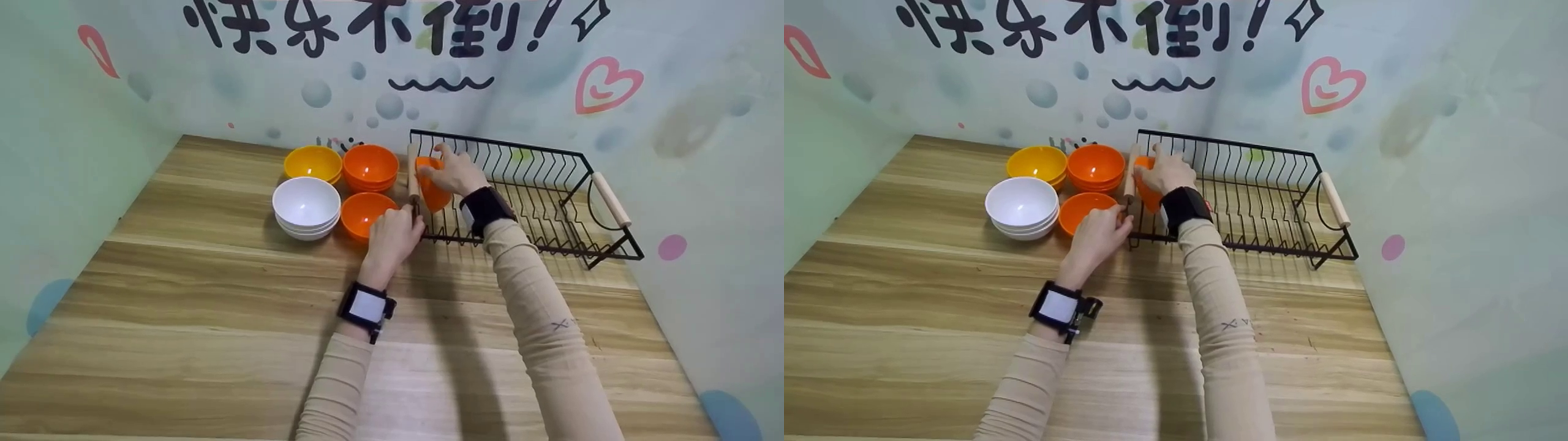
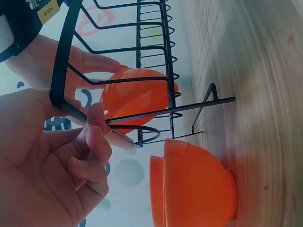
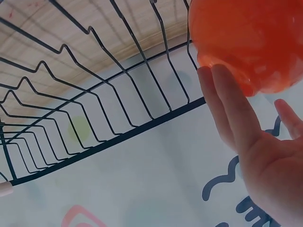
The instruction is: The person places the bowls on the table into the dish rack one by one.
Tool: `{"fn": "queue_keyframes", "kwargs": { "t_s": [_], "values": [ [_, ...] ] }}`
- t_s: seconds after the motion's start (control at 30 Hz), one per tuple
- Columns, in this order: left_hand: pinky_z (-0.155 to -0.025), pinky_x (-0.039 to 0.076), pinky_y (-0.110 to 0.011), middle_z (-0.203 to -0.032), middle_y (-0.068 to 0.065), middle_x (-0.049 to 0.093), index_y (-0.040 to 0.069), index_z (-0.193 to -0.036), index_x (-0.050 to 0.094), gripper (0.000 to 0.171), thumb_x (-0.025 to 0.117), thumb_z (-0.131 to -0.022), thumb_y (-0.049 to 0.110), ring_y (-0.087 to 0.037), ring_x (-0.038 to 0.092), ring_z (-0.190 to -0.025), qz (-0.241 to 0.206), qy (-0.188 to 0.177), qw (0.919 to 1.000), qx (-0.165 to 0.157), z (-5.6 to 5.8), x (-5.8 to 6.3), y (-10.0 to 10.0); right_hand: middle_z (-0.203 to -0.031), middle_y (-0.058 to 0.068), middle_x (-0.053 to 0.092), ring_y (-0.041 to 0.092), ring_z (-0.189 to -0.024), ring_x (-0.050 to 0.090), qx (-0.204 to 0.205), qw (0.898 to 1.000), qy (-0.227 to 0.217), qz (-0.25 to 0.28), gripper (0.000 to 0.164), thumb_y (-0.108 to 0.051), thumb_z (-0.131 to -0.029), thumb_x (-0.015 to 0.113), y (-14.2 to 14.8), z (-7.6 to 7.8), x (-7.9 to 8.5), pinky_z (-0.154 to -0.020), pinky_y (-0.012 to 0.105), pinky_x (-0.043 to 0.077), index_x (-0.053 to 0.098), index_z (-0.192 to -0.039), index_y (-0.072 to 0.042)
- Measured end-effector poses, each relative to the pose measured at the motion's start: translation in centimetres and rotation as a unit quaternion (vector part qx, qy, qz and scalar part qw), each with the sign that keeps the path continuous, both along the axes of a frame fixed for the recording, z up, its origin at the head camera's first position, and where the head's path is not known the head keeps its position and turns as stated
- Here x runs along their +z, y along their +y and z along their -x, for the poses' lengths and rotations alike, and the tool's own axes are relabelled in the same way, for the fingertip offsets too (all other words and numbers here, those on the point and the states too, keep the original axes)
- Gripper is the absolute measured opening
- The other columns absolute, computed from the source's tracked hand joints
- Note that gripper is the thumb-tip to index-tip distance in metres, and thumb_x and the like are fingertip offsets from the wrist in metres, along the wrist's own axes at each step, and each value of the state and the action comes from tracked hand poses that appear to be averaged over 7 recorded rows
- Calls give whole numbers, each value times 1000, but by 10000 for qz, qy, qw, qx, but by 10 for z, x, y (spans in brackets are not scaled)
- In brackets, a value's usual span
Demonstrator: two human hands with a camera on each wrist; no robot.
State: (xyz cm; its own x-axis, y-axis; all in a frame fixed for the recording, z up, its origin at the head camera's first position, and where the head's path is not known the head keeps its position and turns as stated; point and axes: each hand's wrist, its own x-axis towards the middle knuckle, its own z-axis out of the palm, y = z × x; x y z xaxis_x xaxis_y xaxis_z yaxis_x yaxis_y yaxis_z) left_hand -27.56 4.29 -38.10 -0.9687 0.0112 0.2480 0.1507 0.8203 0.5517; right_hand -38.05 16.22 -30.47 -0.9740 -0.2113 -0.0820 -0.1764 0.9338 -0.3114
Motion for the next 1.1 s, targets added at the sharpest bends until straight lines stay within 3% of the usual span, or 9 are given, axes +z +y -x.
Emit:
{"fn": "queue_keyframes", "kwargs": {
  "t_s": [0.33,0.53,0.63,0.73,0.8,0.9,1.1],
  "values": [
    [-59,51,-30,-78,-8,63,5,-104,64,31,50,-97,32,-22,63,-69,0,-37,10000,3,0,-1,0,-142,23,42,37,-126,48,99,9998,-152,61,55,-44,-95,48,4,-3,-2,-102,50,42,35,-141,-16],
    [-58,47,-29,-76,-8,59,4,-102,63,37,45,-99,37,-22,61,-70,-71,-44,9999,-121,-1,2,-2,-142,23,41,38,-127,47,136,9999,47,-28,57,-45,-94,49,6,-4,-2,-102,51,41,36,-141,-16],
    [-66,51,-33,-82,-11,62,4,-103,63,39,42,-100,36,-26,63,-79,-132,48,9998,-106,0,3,-6,-142,23,42,38,-125,49,161,9998,117,-45,57,-46,-94,49,6,-5,1,-101,51,42,36,-141,-16],
    [-79,53,-39,-96,-14,66,2,-108,64,32,48,-99,28,-30,64,-93,16,178,9998,-20,2,1,-14,-144,23,39,38,-125,48,169,9996,197,-75,57,-46,-95,47,6,-8,5,-101,51,42,35,-142,-18],
    [-84,53,-42,-101,-16,67,1,-108,65,26,55,-95,21,-32,64,-98,299,294,9991,50,3,-4,-20,-145,22,38,37,-126,47,234,9994,270,-34,56,-46,-96,45,6,-12,7,-102,51,41,35,-143,-18],
    [-81,54,-44,-97,-19,68,-3,-101,67,19,63,-87,9,-36,65,-93,684,480,9965,97,4,-12,-27,-146,21,37,36,-129,45,339,9986,403,94,57,-48,-96,44,8,-22,10,-104,51,39,36,-144,-18],
    [-74,55,-45,-87,-21,70,-4,-91,70,13,59,-84,0,-37,67,-83,964,399,9945,126,7,-20,-39,-146,15,42,32,-128,47,522,9951,681,497,55,-47,-96,45,11,-57,18,-102,51,41,38,-142,-16]
  ]
}}
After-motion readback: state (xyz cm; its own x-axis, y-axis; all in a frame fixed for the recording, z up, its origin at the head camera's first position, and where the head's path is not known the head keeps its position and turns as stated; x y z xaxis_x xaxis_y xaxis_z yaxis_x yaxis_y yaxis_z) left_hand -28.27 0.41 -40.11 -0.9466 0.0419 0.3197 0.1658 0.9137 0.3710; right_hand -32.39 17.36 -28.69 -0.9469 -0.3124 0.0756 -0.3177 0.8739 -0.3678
